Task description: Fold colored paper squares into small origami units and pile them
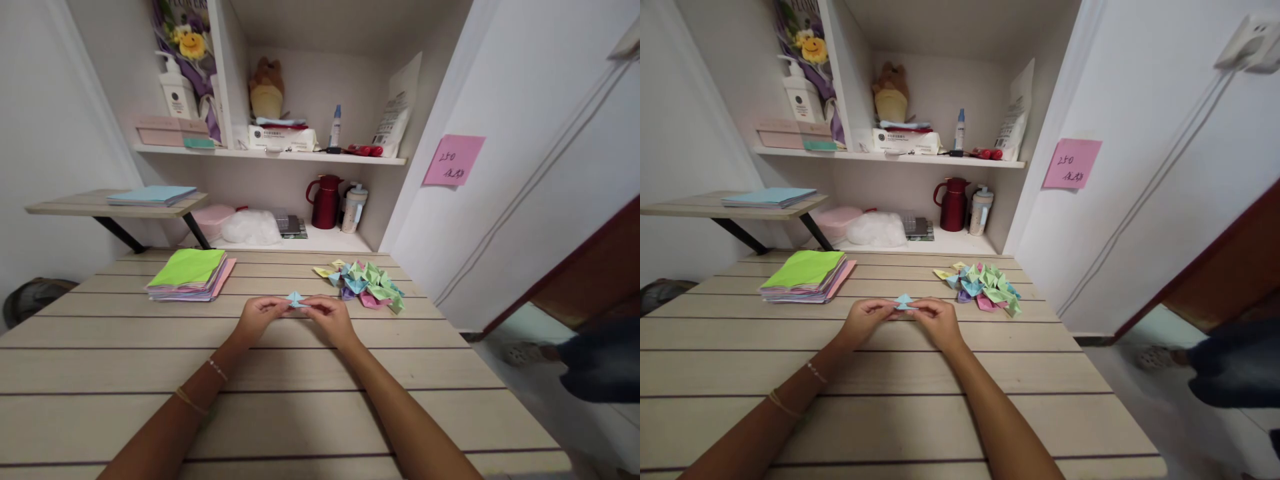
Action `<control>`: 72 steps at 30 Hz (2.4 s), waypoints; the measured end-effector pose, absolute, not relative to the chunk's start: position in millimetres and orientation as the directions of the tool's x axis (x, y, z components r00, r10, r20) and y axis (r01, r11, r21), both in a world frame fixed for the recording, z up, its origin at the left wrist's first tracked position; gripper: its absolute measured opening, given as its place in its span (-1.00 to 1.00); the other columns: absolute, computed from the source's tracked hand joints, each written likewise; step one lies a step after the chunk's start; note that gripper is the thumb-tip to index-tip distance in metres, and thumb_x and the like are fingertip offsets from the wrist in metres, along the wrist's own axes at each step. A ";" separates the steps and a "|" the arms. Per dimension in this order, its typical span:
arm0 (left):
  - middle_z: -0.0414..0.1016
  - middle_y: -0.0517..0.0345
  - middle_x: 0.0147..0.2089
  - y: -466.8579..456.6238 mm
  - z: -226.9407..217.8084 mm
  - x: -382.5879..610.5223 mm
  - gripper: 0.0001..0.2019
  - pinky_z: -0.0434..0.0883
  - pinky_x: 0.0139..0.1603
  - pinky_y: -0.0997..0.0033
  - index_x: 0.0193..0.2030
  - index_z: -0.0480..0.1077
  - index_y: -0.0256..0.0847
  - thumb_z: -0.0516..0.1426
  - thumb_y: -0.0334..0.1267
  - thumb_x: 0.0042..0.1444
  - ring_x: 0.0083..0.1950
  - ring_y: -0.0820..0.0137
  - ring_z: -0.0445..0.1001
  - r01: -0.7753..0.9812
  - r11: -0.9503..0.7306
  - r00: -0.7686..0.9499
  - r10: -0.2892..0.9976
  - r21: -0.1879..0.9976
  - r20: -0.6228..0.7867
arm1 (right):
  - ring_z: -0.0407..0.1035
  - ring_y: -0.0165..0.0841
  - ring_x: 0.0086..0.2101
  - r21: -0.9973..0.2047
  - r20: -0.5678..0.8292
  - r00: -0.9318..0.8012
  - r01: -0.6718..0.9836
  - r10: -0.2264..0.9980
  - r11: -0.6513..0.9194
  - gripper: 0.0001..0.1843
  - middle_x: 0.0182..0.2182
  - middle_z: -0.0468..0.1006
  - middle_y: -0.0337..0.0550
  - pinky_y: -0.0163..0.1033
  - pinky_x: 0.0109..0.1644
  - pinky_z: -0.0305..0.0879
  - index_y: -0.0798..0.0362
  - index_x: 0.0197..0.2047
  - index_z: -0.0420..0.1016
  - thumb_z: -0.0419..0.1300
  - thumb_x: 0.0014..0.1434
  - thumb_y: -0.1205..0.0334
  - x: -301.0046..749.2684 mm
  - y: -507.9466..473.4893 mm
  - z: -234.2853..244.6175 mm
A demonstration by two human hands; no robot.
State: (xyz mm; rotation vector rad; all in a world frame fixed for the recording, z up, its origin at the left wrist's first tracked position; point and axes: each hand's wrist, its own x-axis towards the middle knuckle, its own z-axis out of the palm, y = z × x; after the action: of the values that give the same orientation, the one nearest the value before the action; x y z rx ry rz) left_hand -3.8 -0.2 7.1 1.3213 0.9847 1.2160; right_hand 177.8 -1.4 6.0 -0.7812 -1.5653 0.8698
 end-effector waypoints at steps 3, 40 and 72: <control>0.55 0.07 -0.39 -1.3 8.4 -1.5 -0.81 0.46 -0.23 0.36 -0.43 0.50 -0.30 0.22 -0.20 -0.15 -0.36 0.35 0.50 -0.071 -0.152 0.123 0.979 0.986 0.160 | 0.43 -0.30 -0.39 -0.912 0.409 -0.138 -0.042 0.902 0.407 -0.84 -0.43 0.55 -0.12 -0.23 -0.27 0.35 0.06 -0.41 0.54 0.26 -0.07 0.17 175.5 -1.2 3.8; 0.54 0.05 -0.42 -5.9 6.3 5.7 -0.70 0.46 -0.32 0.50 -0.37 0.39 -0.35 0.31 -0.25 -0.25 -0.42 0.45 0.51 -0.284 0.170 0.133 0.982 0.944 -0.137 | 0.37 -0.40 -0.46 -0.947 0.202 -0.212 -0.289 0.956 0.136 -0.69 -0.41 0.56 -0.18 -0.25 -0.30 0.32 0.05 -0.24 0.54 0.26 -0.10 0.14 161.5 -6.2 1.1; 0.53 -0.05 -0.27 -15.2 0.8 12.8 -0.65 0.44 -0.25 0.40 -0.20 0.43 -0.33 0.22 -0.20 -0.15 -0.28 0.33 0.50 0.096 -0.173 0.262 0.954 0.980 0.142 | 0.21 -0.46 -0.60 -0.751 0.511 -0.095 0.435 0.854 0.497 -0.80 -0.61 0.43 -0.26 -0.39 -0.50 0.12 0.09 -0.35 0.51 0.11 -0.08 0.35 166.5 -13.3 -0.1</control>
State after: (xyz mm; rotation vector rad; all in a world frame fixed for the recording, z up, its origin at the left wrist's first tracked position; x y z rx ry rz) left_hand 12.8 -15.2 0.8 1.5237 1.0183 1.0690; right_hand 166.5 -13.3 -0.1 -1.1012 -1.7176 0.5128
